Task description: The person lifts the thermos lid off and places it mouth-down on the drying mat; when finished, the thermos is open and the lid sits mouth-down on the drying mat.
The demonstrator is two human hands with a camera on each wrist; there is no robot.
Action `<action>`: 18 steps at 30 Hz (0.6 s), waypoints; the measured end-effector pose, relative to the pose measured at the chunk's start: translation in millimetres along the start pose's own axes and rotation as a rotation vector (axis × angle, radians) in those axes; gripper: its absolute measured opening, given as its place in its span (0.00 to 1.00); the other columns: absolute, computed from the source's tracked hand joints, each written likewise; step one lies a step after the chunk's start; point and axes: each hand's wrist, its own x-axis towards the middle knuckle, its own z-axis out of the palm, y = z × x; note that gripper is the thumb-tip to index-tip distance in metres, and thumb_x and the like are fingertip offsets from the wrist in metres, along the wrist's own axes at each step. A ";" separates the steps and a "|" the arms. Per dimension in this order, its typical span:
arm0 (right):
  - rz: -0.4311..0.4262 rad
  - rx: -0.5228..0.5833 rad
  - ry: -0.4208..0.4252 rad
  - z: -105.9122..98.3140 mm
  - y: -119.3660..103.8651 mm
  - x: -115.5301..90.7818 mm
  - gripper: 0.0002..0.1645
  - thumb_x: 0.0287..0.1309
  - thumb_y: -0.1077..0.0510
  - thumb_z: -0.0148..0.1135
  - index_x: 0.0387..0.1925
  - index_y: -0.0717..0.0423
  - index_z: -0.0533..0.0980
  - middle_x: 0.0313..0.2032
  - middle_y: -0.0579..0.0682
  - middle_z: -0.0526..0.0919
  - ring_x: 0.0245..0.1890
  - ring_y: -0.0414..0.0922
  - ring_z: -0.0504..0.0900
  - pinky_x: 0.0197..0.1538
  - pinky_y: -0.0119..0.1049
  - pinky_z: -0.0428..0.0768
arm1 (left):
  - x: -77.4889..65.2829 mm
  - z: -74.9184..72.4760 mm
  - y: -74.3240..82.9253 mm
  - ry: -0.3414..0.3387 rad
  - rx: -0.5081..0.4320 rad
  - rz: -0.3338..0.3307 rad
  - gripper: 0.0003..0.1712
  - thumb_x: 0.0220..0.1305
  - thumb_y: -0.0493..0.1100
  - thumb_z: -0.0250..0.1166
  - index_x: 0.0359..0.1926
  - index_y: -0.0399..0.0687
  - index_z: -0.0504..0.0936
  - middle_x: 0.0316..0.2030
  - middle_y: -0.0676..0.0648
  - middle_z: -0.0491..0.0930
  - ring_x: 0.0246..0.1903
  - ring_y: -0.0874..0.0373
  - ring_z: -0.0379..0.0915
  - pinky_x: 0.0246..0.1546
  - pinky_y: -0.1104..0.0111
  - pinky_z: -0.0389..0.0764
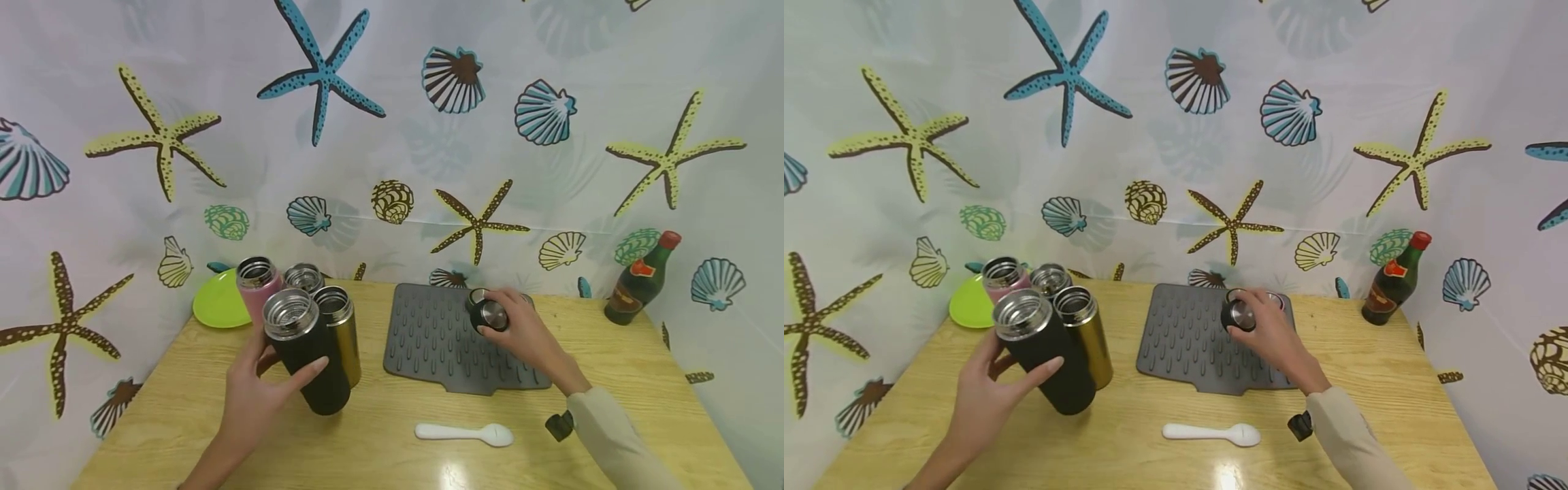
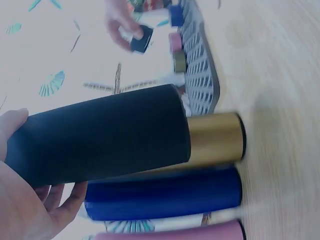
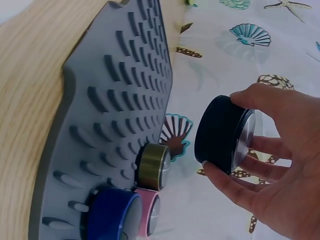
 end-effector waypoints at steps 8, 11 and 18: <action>-0.016 -0.078 -0.004 13.1 14.7 6.9 0.37 0.65 0.53 0.74 0.70 0.60 0.72 0.66 0.64 0.75 0.60 0.61 0.80 0.55 0.59 0.82 | 15.7 -14.6 -15.3 0.053 0.038 -0.009 0.44 0.53 0.34 0.82 0.71 0.53 0.75 0.60 0.61 0.76 0.60 0.69 0.70 0.54 0.84 0.74; -0.035 -0.132 0.004 21.5 22.7 9.7 0.36 0.63 0.54 0.75 0.68 0.63 0.74 0.64 0.65 0.76 0.60 0.62 0.80 0.56 0.61 0.81 | 19.9 -11.3 -25.2 0.056 0.054 -0.037 0.43 0.55 0.36 0.82 0.71 0.51 0.75 0.59 0.59 0.76 0.59 0.69 0.69 0.54 0.84 0.74; -0.083 -0.244 -0.048 45.6 33.8 21.9 0.35 0.62 0.53 0.75 0.66 0.65 0.76 0.60 0.64 0.79 0.57 0.61 0.81 0.60 0.59 0.79 | 22.9 -1.7 -51.9 0.052 0.075 -0.077 0.42 0.56 0.38 0.81 0.71 0.48 0.74 0.60 0.56 0.74 0.59 0.69 0.67 0.54 0.87 0.73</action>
